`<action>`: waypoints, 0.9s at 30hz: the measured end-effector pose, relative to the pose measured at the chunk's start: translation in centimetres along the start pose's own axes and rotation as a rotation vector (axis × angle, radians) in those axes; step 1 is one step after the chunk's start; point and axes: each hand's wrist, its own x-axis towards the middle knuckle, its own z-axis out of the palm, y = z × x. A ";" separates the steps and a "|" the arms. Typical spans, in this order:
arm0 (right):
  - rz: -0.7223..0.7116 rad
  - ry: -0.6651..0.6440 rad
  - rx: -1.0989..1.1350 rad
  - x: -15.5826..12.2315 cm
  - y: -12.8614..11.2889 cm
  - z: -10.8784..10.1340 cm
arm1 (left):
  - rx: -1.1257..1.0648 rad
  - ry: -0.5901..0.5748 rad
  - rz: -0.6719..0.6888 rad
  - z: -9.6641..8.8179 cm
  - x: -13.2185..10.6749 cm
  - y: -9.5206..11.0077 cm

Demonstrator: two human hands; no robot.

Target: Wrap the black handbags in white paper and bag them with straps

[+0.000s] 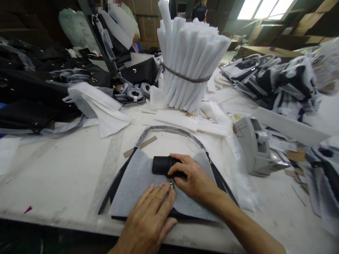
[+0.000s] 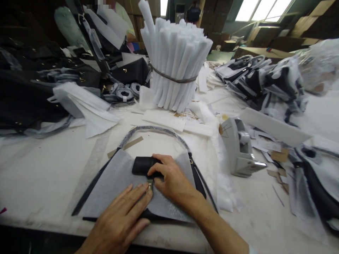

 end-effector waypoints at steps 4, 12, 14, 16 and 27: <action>0.008 -0.010 0.013 -0.1 -0.4 -0.1 | -0.024 -0.034 0.018 -0.9 0.9 -0.5; 0.001 -0.063 -0.076 0.1 -0.8 -0.3 | -0.119 -0.003 -0.003 -0.2 0.5 -1.0; 0.009 -0.065 -0.075 0.1 -0.9 -0.3 | -0.110 0.028 0.023 0.1 0.0 -0.9; 0.019 -0.071 -0.071 0.0 -1.0 -0.4 | -0.108 0.060 0.032 0.3 -0.5 -0.6; 0.013 -0.191 -0.075 -0.4 -1.0 -1.0 | -0.268 -0.103 -0.171 -0.4 0.3 0.2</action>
